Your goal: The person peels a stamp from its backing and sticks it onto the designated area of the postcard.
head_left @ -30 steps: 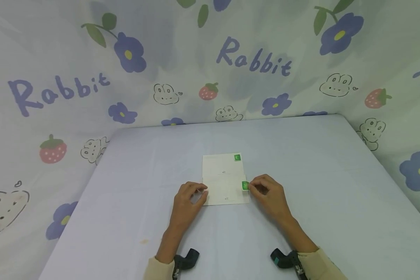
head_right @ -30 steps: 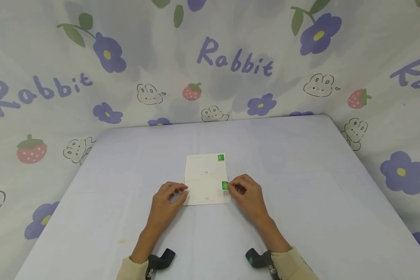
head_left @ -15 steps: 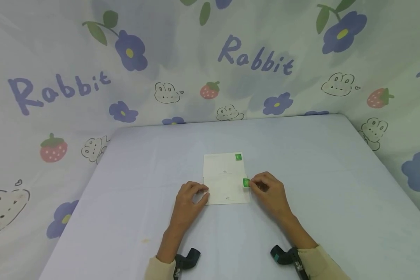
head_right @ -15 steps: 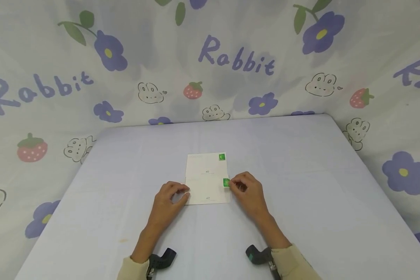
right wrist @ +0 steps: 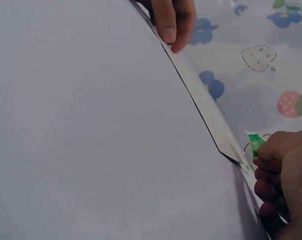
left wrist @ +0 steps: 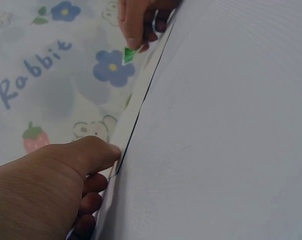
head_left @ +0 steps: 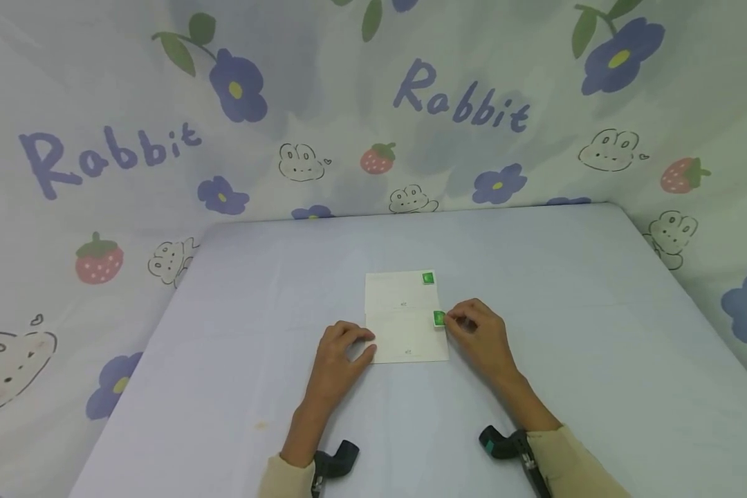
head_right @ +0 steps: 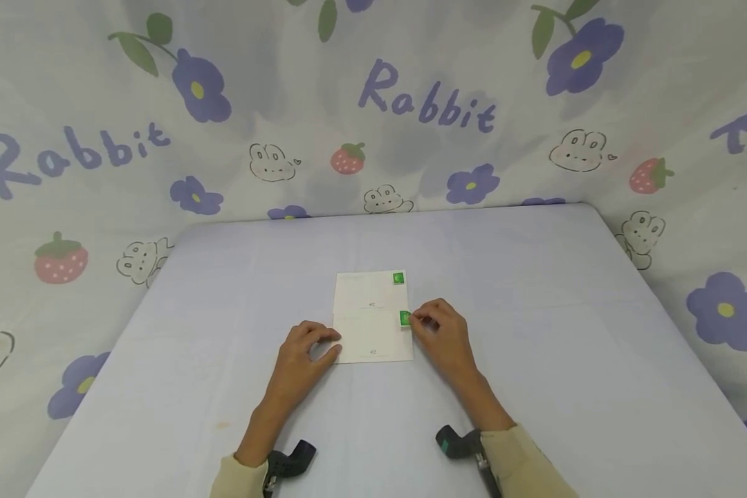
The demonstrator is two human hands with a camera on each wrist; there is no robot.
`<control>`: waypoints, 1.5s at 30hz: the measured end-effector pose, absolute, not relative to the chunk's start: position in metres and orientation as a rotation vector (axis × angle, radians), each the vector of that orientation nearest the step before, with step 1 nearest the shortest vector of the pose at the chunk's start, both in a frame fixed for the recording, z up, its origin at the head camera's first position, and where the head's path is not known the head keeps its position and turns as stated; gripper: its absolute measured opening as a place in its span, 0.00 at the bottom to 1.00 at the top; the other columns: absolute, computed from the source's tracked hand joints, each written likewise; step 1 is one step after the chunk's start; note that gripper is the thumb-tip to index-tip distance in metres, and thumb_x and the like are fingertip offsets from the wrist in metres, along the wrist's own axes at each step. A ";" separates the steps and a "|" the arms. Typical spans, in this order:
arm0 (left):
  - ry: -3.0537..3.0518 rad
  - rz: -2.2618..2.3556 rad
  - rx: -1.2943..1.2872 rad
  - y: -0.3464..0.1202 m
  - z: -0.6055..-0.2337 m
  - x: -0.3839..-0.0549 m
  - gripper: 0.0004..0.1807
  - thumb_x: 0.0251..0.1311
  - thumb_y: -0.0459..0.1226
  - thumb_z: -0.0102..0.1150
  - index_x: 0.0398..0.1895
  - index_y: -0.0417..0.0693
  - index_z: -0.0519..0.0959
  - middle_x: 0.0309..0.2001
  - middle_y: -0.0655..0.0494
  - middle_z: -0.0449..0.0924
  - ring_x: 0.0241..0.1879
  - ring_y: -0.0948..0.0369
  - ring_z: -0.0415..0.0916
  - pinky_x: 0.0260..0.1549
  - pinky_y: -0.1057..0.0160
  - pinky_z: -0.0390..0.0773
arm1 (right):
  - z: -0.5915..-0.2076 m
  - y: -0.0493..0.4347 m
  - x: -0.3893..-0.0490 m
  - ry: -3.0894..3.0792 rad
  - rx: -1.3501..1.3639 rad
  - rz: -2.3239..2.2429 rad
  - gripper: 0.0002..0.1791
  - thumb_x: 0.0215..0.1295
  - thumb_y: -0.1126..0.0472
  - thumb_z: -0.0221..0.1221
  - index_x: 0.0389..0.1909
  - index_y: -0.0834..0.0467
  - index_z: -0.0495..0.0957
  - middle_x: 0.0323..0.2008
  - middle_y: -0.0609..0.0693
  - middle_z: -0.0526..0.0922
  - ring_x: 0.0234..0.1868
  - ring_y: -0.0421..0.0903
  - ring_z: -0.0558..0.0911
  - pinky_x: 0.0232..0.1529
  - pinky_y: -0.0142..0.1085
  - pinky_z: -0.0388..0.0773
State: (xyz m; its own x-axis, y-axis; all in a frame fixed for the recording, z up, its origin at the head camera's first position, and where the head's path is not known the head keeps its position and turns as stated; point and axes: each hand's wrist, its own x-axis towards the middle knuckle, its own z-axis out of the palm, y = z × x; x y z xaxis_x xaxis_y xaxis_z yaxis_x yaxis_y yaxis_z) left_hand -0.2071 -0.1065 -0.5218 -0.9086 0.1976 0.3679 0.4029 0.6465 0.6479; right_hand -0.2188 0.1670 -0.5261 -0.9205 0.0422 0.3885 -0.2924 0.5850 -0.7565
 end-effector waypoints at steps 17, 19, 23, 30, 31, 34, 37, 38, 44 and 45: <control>-2.612 -1.080 -0.500 -0.103 -0.519 -0.209 0.09 0.55 0.32 0.74 0.39 0.49 0.86 0.42 0.58 0.76 0.44 0.58 0.70 0.45 0.57 0.73 | -0.522 0.167 -0.225 -2.531 0.161 1.268 0.04 0.59 0.64 0.71 0.34 0.58 0.86 0.39 0.48 0.81 0.40 0.43 0.78 0.40 0.38 0.77; -2.611 -1.076 -0.503 -0.103 -0.519 -0.209 0.09 0.55 0.32 0.74 0.39 0.49 0.86 0.41 0.58 0.76 0.43 0.58 0.70 0.45 0.57 0.73 | -0.521 0.166 -0.225 -2.537 0.160 1.270 0.04 0.59 0.64 0.72 0.34 0.58 0.86 0.39 0.48 0.81 0.40 0.43 0.77 0.41 0.39 0.77; -2.612 -1.077 -0.503 -0.103 -0.518 -0.209 0.09 0.55 0.32 0.74 0.39 0.49 0.86 0.41 0.57 0.76 0.43 0.57 0.70 0.45 0.57 0.73 | -0.521 0.165 -0.226 -2.546 0.168 1.244 0.05 0.58 0.64 0.72 0.34 0.58 0.86 0.39 0.48 0.81 0.40 0.44 0.77 0.41 0.39 0.77; -2.610 -1.077 -0.509 -0.104 -0.518 -0.209 0.09 0.55 0.32 0.74 0.39 0.49 0.86 0.41 0.58 0.76 0.44 0.57 0.70 0.45 0.57 0.73 | -0.524 0.163 -0.228 -2.575 0.215 1.142 0.05 0.58 0.65 0.72 0.31 0.59 0.85 0.38 0.49 0.80 0.42 0.46 0.77 0.42 0.41 0.77; -2.611 -1.073 -0.509 -0.103 -0.518 -0.209 0.09 0.55 0.32 0.74 0.39 0.49 0.86 0.41 0.58 0.76 0.43 0.57 0.70 0.45 0.57 0.73 | -0.524 0.162 -0.228 -2.582 0.216 1.128 0.05 0.58 0.65 0.72 0.32 0.59 0.84 0.38 0.49 0.80 0.43 0.47 0.77 0.43 0.41 0.77; -2.619 -1.067 -0.501 -0.103 -0.518 -0.209 0.09 0.55 0.33 0.74 0.38 0.49 0.86 0.41 0.58 0.77 0.43 0.58 0.70 0.45 0.57 0.73 | -0.524 0.161 -0.228 -2.610 0.197 1.113 0.06 0.58 0.65 0.71 0.34 0.59 0.84 0.40 0.50 0.78 0.44 0.47 0.77 0.45 0.41 0.78; -2.633 -1.064 -0.485 -0.103 -0.518 -0.209 0.09 0.55 0.33 0.74 0.39 0.49 0.86 0.41 0.58 0.77 0.43 0.58 0.70 0.45 0.57 0.74 | -0.525 0.160 -0.227 -2.615 0.189 1.115 0.09 0.59 0.65 0.71 0.38 0.60 0.83 0.44 0.50 0.76 0.45 0.46 0.77 0.46 0.41 0.79; -2.637 -1.064 -0.479 -0.103 -0.518 -0.208 0.09 0.55 0.33 0.74 0.39 0.49 0.86 0.42 0.58 0.77 0.44 0.58 0.70 0.45 0.57 0.73 | -0.525 0.160 -0.227 -2.601 0.195 1.121 0.09 0.60 0.65 0.71 0.40 0.60 0.82 0.45 0.50 0.76 0.45 0.46 0.77 0.46 0.41 0.79; -2.655 -1.076 -0.455 -0.104 -0.518 -0.207 0.09 0.55 0.33 0.74 0.39 0.49 0.86 0.42 0.57 0.77 0.44 0.57 0.71 0.45 0.56 0.74 | -0.524 0.162 -0.224 -2.398 0.345 1.112 0.09 0.62 0.69 0.66 0.43 0.60 0.83 0.49 0.48 0.77 0.47 0.43 0.78 0.48 0.38 0.79; -2.655 -1.078 -0.453 -0.104 -0.518 -0.207 0.09 0.55 0.33 0.74 0.39 0.49 0.86 0.42 0.57 0.77 0.44 0.57 0.71 0.45 0.56 0.74 | -0.524 0.162 -0.224 -2.366 0.383 1.107 0.09 0.62 0.70 0.66 0.43 0.60 0.83 0.48 0.48 0.78 0.47 0.43 0.79 0.49 0.36 0.78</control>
